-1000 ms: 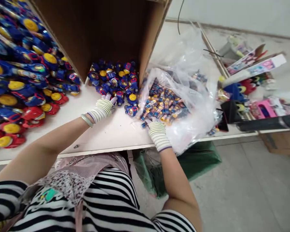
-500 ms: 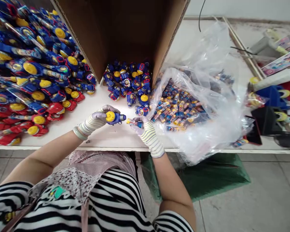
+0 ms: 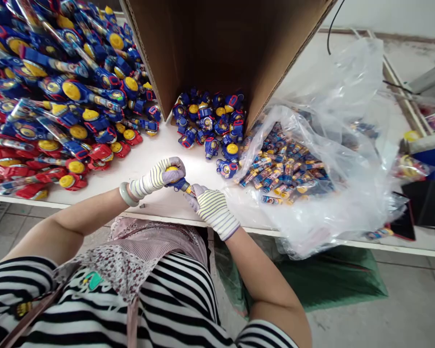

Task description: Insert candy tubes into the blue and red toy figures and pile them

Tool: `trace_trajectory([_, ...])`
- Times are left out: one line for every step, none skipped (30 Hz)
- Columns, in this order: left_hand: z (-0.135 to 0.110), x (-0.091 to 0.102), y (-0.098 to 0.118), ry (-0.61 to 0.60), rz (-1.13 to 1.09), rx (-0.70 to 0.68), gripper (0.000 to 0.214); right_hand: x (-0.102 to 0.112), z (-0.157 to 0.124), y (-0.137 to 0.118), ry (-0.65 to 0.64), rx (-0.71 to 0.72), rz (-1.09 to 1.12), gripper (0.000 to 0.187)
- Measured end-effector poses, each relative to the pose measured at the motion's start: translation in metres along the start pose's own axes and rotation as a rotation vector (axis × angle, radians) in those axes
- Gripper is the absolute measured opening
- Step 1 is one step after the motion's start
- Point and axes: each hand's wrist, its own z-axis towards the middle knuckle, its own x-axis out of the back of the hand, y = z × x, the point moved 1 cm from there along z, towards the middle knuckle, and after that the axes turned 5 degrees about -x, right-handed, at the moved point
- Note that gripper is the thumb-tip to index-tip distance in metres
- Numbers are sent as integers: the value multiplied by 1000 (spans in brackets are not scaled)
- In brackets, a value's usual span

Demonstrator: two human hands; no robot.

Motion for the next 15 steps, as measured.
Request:
trace_trajectory([-1,1,2,-7,11,-41,21,-3,1,1,-33,-1,153,46])
trace_trajectory([-1,3,3,-19,29,-97,21,-8,2,2,-108,-2,338,51])
trace_trajectory([-1,4,4,-38,59,-157,23,-12,4,3,-212,-11,524,60])
trace_trajectory([-1,5,4,-62,97,-203,25,-17,6,4,-309,-33,679,68])
trace_trajectory([0,6,3,-79,136,-216,26,-20,9,4,-371,-59,771,74])
trace_trajectory([1,8,2,-80,167,-189,26,-22,11,3,-378,-79,781,76])
trace_trajectory([2,9,1,-68,183,-125,25,-21,13,2,-328,-90,708,72])
trace_trajectory([3,10,-1,-46,178,-40,24,-19,14,1,-243,-96,573,65])
trace_trajectory([2,10,-3,-19,158,40,24,-17,14,-1,-164,-98,416,56])
trace_trajectory([1,11,-5,4,132,93,25,-15,12,-3,-123,-96,292,48])
trace_trajectory([0,11,-8,20,107,103,26,-15,10,-5,-127,-99,248,42])
trace_trajectory([-3,11,-10,29,90,69,26,-17,7,-7,-170,-110,303,39])
trace_trajectory([-6,10,-13,35,81,3,25,-21,4,-10,-240,-126,445,41])
trace_trajectory([-9,9,-14,38,81,-72,24,-27,2,-12,-325,-137,631,46])
trace_trajectory([-12,7,-16,33,85,-139,24,-33,0,-15,-412,-144,812,52])
